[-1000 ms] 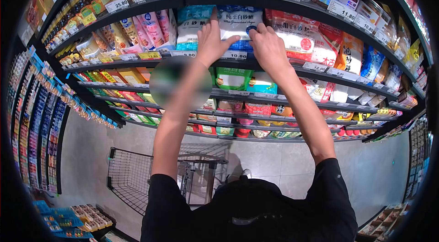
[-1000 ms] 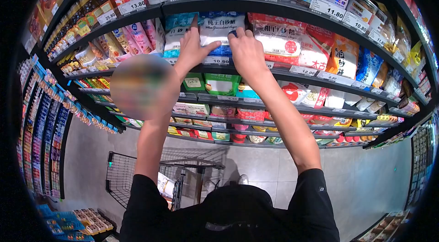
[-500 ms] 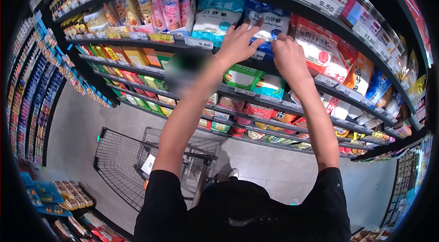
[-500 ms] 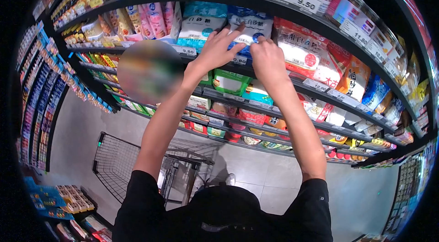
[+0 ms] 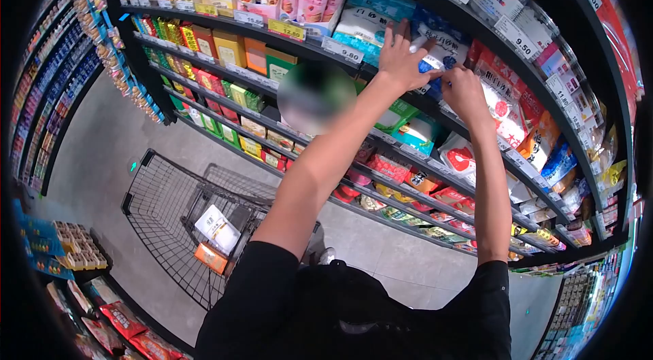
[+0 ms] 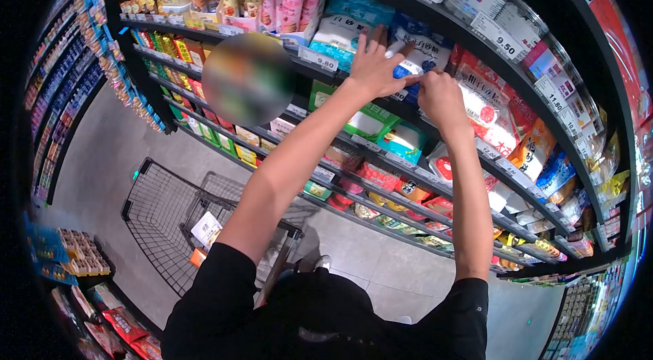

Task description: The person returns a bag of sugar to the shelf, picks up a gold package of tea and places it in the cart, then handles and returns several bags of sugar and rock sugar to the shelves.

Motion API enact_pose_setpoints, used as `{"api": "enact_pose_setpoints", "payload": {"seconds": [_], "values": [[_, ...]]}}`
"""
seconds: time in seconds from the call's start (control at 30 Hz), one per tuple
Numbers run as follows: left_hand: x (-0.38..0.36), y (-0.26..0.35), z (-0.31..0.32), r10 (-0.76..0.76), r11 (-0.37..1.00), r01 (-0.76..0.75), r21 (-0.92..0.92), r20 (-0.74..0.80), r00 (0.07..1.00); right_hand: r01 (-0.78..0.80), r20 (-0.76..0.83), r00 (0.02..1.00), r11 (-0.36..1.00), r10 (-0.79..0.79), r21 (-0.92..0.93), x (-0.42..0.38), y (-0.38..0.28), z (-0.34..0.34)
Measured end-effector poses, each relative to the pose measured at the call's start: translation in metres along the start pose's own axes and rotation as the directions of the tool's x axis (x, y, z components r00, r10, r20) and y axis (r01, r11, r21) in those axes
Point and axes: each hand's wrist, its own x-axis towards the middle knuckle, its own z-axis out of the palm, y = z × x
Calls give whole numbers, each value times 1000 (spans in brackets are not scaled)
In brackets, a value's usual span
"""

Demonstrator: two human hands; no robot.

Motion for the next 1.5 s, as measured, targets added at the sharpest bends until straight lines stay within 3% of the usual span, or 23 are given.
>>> {"api": "enact_pose_setpoints", "payload": {"seconds": [0.1,0.17,0.3,0.4,0.47,0.5,0.57,0.63,0.67,0.7,0.73,0.77,0.83,0.9,0.93,1.03,1.1,1.17,1.23,1.27,1.3,1.33,1.5], "values": [[-19,1,-5,5,997,-10,75,57,998,53,42,998,996,-56,68,-4,-3,-6],[-48,-3,-6,47,998,-43,51,-87,995,63,12,998,997,-63,40,-13,-8,-6],[-129,-2,-47,86,972,-120,-204,-170,982,65,-32,998,994,-63,89,-18,-11,-5],[-208,-11,-67,-28,957,-1,-291,-94,995,-16,-10,1000,995,17,99,-27,-27,-12],[-276,-24,-81,-188,919,163,-358,-35,982,110,-177,981,983,-84,146,-38,-61,-9],[-316,-29,-85,-263,914,250,-320,1,965,91,-101,993,941,-61,325,-46,-99,-19],[-387,-47,-84,-525,798,472,-374,-48,850,113,-56,993,707,-104,698,-68,-156,18],[-462,-64,-75,-815,382,609,-695,58,576,-177,286,943,470,-172,865,-100,-233,51],[-497,-71,-78,-914,144,559,-816,108,392,-190,250,917,212,-310,959,-117,-275,70],[-531,-77,-84,-961,-82,430,-899,185,204,-262,292,841,129,-456,956,-134,-313,100],[-560,-79,-88,-985,-45,570,-820,132,112,-560,396,712,-130,-580,818,-157,-356,118],[-591,-80,-92,-997,-32,698,-715,72,28,-690,487,569,-63,-663,721,-178,-395,137],[-663,-88,-91,-981,-139,780,-610,194,-22,-507,362,531,55,-766,860,-214,-453,168],[-697,-88,-108,-978,-173,810,-560,197,-72,-463,482,358,297,-800,835,-237,-490,188],[-719,-95,-111,-971,-201,854,-479,211,-110,-319,456,362,352,-813,880,-251,-506,206],[-776,-120,-85,-946,-307,872,-381,222,-236,-312,468,219,393,-856,865,-281,-542,263],[-811,-148,-43,-945,-328,888,-322,114,-308,-409,501,166,403,-850,819,-287,-560,291],[-806,-165,-18,-942,-334,867,-370,146,-301,-380,731,37,667,-681,641,-289,-584,330],[-808,-180,28,-935,-345,883,-317,196,-295,-289,701,159,646,-696,707,-304,-593,392],[-797,-184,44,-885,-465,744,-480,267,-381,-284,741,222,684,-634,671,-305,-595,404],[-792,-191,59,-914,-396,844,-362,244,-324,-282,770,288,718,-569,637,-306,-599,419],[-793,-197,84,-899,-433,835,-340,226,-374,-455,856,213,728,-471,514,-321,-602,455],[-800,-228,140,-860,-507,760,-407,186,-475,-577,895,303,684,-327,446,-350,-625,510]]}}
